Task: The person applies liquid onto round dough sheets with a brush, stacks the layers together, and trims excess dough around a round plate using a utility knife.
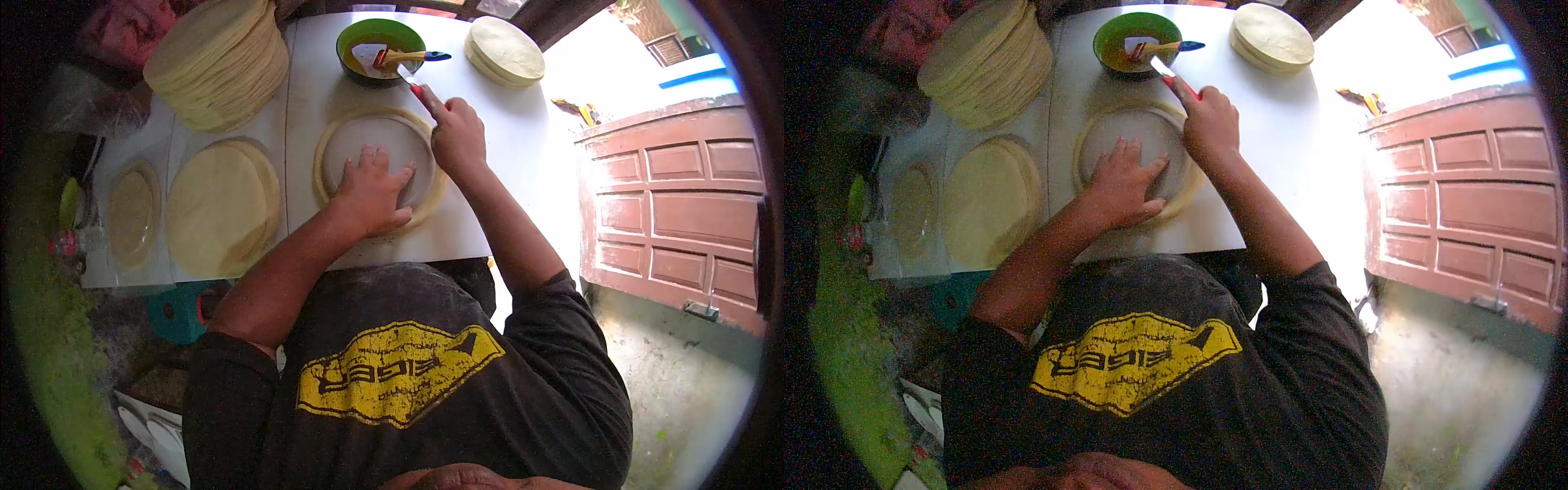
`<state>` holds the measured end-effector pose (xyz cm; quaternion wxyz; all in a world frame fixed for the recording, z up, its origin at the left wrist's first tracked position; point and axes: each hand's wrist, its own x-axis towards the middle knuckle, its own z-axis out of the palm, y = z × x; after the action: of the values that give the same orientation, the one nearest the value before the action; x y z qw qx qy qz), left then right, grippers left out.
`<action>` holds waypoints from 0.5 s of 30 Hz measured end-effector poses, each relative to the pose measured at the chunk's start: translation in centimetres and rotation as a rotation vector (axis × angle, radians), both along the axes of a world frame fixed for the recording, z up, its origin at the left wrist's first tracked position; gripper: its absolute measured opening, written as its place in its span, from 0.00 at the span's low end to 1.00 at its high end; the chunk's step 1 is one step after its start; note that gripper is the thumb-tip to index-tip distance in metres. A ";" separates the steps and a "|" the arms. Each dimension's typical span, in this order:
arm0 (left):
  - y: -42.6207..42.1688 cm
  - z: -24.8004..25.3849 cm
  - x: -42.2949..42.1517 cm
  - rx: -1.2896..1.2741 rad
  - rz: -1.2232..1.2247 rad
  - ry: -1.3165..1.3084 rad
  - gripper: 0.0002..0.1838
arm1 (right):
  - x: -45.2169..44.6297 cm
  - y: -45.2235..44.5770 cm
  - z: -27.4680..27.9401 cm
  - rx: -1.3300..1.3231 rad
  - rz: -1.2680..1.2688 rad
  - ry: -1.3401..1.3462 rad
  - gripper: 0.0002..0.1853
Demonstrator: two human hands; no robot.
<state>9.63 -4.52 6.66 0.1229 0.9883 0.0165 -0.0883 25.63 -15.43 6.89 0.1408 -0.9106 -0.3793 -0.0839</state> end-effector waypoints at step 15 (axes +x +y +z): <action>-0.2 -1.0 -0.3 0.018 0.005 -0.046 0.40 | 2.2 -0.1 -1.0 0.916 -0.036 1.513 0.31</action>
<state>9.30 -4.74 5.62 0.1146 0.9911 0.0170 -0.0652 27.83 -15.51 5.91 0.7037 -0.5821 -0.0992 0.3951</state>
